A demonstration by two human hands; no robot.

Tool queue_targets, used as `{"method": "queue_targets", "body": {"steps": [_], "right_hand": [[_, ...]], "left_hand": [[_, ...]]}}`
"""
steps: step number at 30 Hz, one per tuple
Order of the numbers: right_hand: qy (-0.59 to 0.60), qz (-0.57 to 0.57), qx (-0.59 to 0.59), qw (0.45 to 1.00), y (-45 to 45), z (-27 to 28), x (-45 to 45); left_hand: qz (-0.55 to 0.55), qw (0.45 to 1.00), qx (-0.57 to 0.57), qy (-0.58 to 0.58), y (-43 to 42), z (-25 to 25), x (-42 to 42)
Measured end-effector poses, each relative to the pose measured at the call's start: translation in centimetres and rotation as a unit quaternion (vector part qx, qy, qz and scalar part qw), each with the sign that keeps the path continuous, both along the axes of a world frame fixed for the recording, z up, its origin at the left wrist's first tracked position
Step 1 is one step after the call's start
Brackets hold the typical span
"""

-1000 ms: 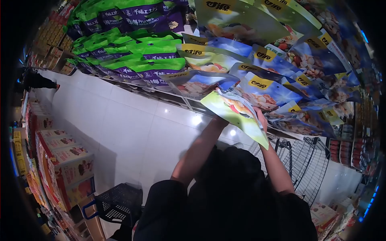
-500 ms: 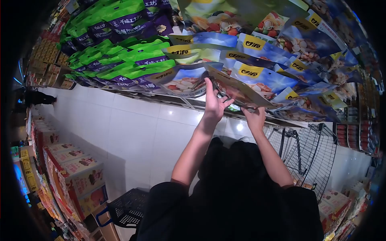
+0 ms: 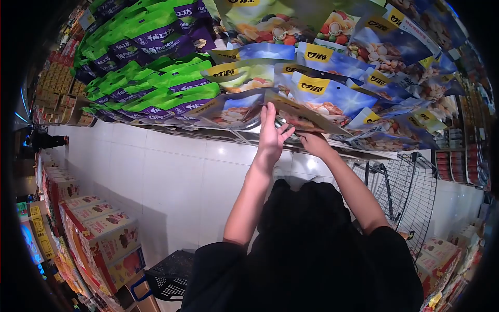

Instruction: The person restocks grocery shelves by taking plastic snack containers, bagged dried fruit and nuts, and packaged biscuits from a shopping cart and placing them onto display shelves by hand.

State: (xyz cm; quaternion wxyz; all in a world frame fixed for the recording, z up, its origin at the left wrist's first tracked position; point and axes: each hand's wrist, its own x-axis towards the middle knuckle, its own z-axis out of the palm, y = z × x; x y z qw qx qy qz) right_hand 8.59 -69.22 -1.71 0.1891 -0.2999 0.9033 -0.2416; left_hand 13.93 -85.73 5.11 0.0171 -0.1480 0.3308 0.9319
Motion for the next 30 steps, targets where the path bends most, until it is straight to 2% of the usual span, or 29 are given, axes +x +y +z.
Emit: {"method": "queue_targets", "body": {"steps": [2,3,5,6,8,9,11,12,14,16,19,20,23,25,27,28,30], "right_hand": [[-0.061,0.018,0.077,0.995,-0.1,1.2,0.4],[-0.059,0.018,0.074,0.995,0.0,1.9,0.8],[0.010,-0.020,-0.037,0.999,0.9,3.2,2.7],[0.010,-0.019,-0.039,0.999,1.5,4.0,3.6],[0.034,-0.149,-0.141,0.978,3.0,5.3,5.1],[0.036,-0.152,-0.143,0.977,3.6,5.6,5.5],[0.124,-0.192,-0.243,0.943,5.1,5.8,6.5],[0.128,-0.201,-0.245,0.940,6.1,5.8,7.0],[0.058,-0.230,-0.226,0.945,8.1,5.5,8.1],[0.076,-0.262,-0.216,0.937,10.5,4.6,10.0],[0.101,-0.331,-0.165,0.924,15.2,3.7,13.6],[0.136,-0.389,-0.117,0.904,17.3,3.2,15.0],[0.174,-0.558,0.005,0.811,24.2,2.1,20.3],[0.260,-0.561,0.135,0.774,29.8,0.6,24.1],[0.249,-0.633,0.236,0.694,33.1,0.7,27.3],[0.247,-0.647,0.233,0.683,34.2,0.4,28.6],[0.195,-0.695,0.317,0.615,36.9,-0.2,30.8]], "left_hand": [[0.034,0.994,-0.061,-0.082,0.9,1.5,0.1],[0.037,0.994,-0.062,-0.084,1.0,0.7,0.1],[0.039,0.993,-0.064,-0.091,0.7,0.2,0.8],[0.040,0.992,-0.064,-0.102,0.6,0.0,1.3],[0.045,0.992,-0.078,-0.091,0.6,-0.2,2.4],[0.077,0.985,-0.094,-0.119,0.8,-0.3,2.8],[0.126,0.973,-0.121,-0.152,1.2,-0.9,3.4],[0.117,0.974,-0.125,-0.149,1.3,-1.6,3.6],[0.091,0.973,-0.156,-0.147,1.8,-3.3,4.1],[0.054,0.975,-0.173,-0.127,2.6,-5.0,4.6],[0.014,0.968,-0.202,-0.147,3.3,-6.9,5.1],[-0.001,0.965,-0.214,-0.151,3.3,-7.7,5.4],[-0.040,0.945,-0.277,-0.171,3.7,-11.8,6.1],[-0.088,0.931,-0.305,-0.180,4.6,-13.4,6.7],[-0.142,0.907,-0.347,-0.192,5.8,-14.4,7.1],[-0.153,0.904,-0.355,-0.181,6.5,-14.5,7.3],[-0.232,0.876,-0.385,-0.175,8.5,-14.7,7.6]]}}
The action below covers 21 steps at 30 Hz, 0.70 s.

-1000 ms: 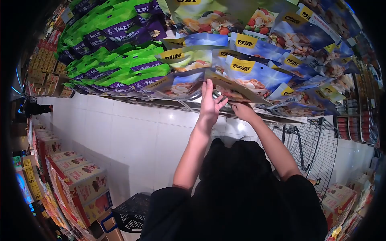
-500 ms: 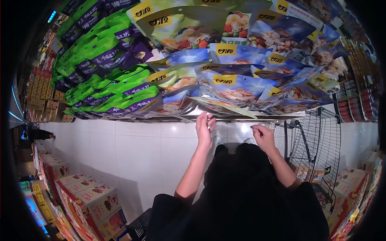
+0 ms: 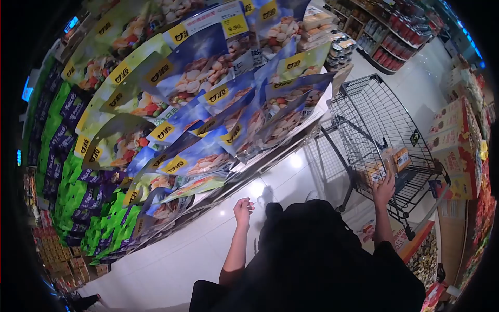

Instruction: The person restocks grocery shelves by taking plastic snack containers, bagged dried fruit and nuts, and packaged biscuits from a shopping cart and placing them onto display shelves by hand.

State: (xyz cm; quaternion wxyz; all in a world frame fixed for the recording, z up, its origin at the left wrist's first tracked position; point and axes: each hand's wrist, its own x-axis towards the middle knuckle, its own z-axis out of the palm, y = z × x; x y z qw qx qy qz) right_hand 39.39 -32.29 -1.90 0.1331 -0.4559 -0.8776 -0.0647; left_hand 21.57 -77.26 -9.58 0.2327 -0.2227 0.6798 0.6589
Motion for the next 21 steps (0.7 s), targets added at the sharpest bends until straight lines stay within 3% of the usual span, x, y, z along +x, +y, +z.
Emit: {"method": "queue_targets", "body": {"steps": [1,4,6,8,11,16,19,21], "right_hand": [[0.001,0.005,-0.111,0.994,2.8,-1.7,1.5],[-0.034,0.016,-0.191,0.981,6.1,-1.7,1.9],[-0.011,0.011,-0.156,0.988,8.3,-2.4,2.1],[-0.080,0.020,-0.229,0.970,9.9,-2.3,2.1],[-0.078,0.033,-0.214,0.973,11.7,-3.1,2.1],[-0.054,0.022,-0.199,0.978,14.9,-3.8,2.1],[-0.038,0.023,-0.200,0.979,17.0,-3.6,1.6],[-0.031,0.023,-0.210,0.977,18.5,-3.3,1.0]], "left_hand": [[-0.030,1.000,-0.006,0.000,1.1,-0.6,0.3],[-0.115,0.993,-0.029,-0.010,5.5,-0.6,1.3],[-0.169,0.985,-0.036,0.005,8.9,-0.6,2.1],[-0.212,0.977,-0.026,0.025,12.7,-0.2,3.1],[-0.268,0.962,-0.033,0.035,18.5,0.1,4.2],[-0.310,0.947,-0.032,0.081,25.5,0.8,5.9],[-0.357,0.915,-0.105,0.157,26.8,-0.2,6.2],[-0.377,0.871,-0.224,0.220,25.9,-1.5,6.2]]}}
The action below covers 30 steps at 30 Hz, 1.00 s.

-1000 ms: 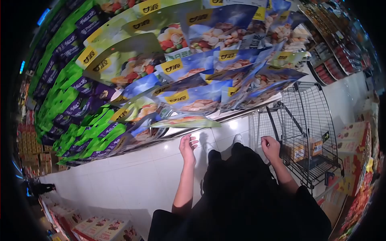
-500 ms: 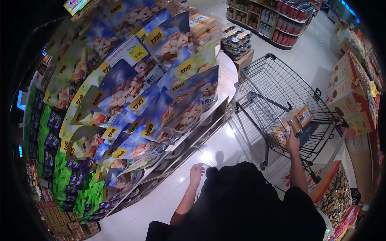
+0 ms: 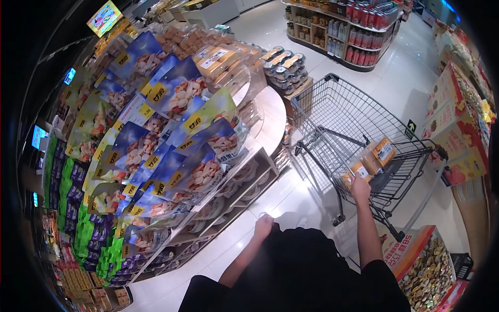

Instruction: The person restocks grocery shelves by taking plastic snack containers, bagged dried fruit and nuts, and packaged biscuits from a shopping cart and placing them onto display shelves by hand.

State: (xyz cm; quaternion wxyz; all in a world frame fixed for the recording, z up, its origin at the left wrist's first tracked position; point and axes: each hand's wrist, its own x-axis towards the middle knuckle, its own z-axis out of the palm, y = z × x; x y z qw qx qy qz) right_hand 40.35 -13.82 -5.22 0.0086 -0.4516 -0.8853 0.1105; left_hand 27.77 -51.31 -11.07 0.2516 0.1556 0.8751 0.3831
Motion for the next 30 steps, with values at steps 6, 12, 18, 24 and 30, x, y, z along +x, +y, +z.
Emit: {"method": "queue_targets", "body": {"steps": [6,12,18,24,30], "right_hand": [[0.038,-0.029,-0.035,0.998,3.6,0.1,-2.1],[0.053,-0.061,-0.073,0.994,5.6,1.7,-3.8],[0.009,-0.074,-0.101,0.992,7.3,2.8,-5.4],[-0.006,-0.084,-0.099,0.992,9.7,2.0,-5.3],[-0.026,-0.086,-0.138,0.986,11.5,1.0,-4.0]], "left_hand": [[-0.071,0.987,-0.136,-0.047,-8.0,-5.6,0.7],[-0.456,0.862,-0.214,0.062,-16.2,-20.7,-3.4],[-0.399,0.875,-0.267,-0.065,0.4,-11.1,-9.6],[-0.148,0.979,-0.037,-0.135,21.5,-8.9,-17.1],[-0.286,0.945,0.143,-0.065,37.3,3.9,-17.2]]}}
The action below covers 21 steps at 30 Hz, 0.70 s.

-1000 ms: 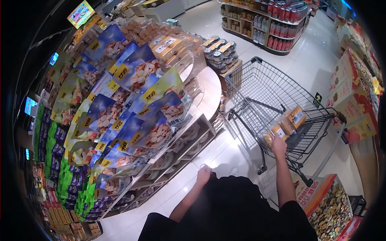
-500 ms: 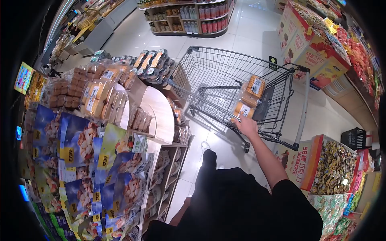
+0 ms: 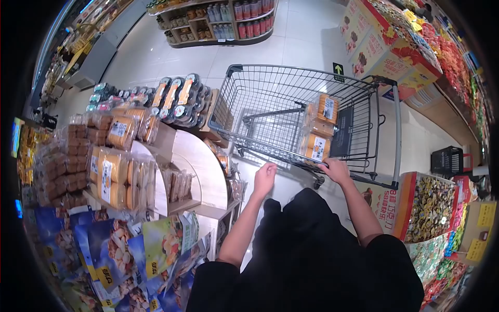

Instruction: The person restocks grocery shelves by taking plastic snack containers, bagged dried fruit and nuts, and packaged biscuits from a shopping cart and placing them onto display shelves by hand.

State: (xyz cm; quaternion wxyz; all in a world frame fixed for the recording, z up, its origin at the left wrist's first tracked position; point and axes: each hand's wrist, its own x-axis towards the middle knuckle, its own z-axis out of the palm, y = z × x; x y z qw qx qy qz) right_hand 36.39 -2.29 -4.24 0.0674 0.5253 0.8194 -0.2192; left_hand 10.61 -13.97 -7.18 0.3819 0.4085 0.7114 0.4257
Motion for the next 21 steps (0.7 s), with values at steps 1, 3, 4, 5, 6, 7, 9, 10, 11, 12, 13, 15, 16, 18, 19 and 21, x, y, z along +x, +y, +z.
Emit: {"method": "queue_targets", "body": {"steps": [1,3,4,5,6,7,9,10,11,12,13,15,16,18,19,21], "right_hand": [[0.004,-0.013,-0.001,1.000,0.3,0.4,-0.3],[-0.008,-0.045,-0.047,0.998,1.0,1.3,-0.6],[-0.025,-0.052,-0.075,0.996,1.8,0.5,-0.4],[-0.025,-0.057,-0.078,0.995,2.4,0.0,0.0],[-0.026,-0.048,-0.104,0.993,2.9,-0.7,0.4],[-0.026,-0.038,-0.130,0.991,3.5,-1.1,0.5],[-0.016,-0.047,-0.129,0.990,3.9,-1.0,0.6],[-0.010,-0.050,-0.128,0.990,4.1,-0.7,0.7],[-0.009,-0.053,-0.135,0.989,4.5,-0.3,0.8],[-0.002,-0.047,-0.140,0.989,4.8,0.0,0.9],[0.006,-0.042,-0.144,0.989,5.2,0.4,0.8],[-0.041,-0.050,-0.185,0.981,6.3,1.7,0.4],[-0.094,-0.054,-0.222,0.969,6.8,1.8,0.5],[-0.025,-0.042,-0.228,0.972,7.1,0.2,1.6],[0.039,-0.027,-0.228,0.973,7.8,-0.1,2.1],[0.045,-0.004,-0.278,0.959,9.2,-0.8,2.8]], "left_hand": [[-0.021,1.000,0.023,0.005,2.1,1.5,0.5],[-0.066,0.995,0.054,0.045,5.7,1.8,1.4],[-0.097,0.988,0.087,0.084,7.0,1.7,2.1],[-0.103,0.988,0.084,0.082,8.1,1.5,2.8],[-0.112,0.979,0.101,0.136,9.1,1.2,3.5],[-0.121,0.967,0.118,0.191,10.2,0.8,4.1],[-0.157,0.962,0.096,0.203,12.0,-0.8,5.4],[-0.183,0.959,0.095,0.193,12.9,-1.1,6.0],[-0.210,0.956,0.092,0.182,13.6,-1.7,6.8],[-0.220,0.944,0.171,0.176,14.3,-2.8,7.4],[-0.226,0.944,0.165,0.177,15.0,-2.8,7.9],[-0.291,0.941,-0.011,0.173,17.6,-2.2,9.0],[-0.343,0.927,-0.071,0.133,19.2,-6.2,9.5],[-0.356,0.924,-0.098,0.097,21.1,-7.1,9.6],[-0.361,0.923,-0.121,0.059,22.1,-7.5,9.8],[-0.325,0.931,-0.159,0.039,23.8,-8.5,10.0]]}}
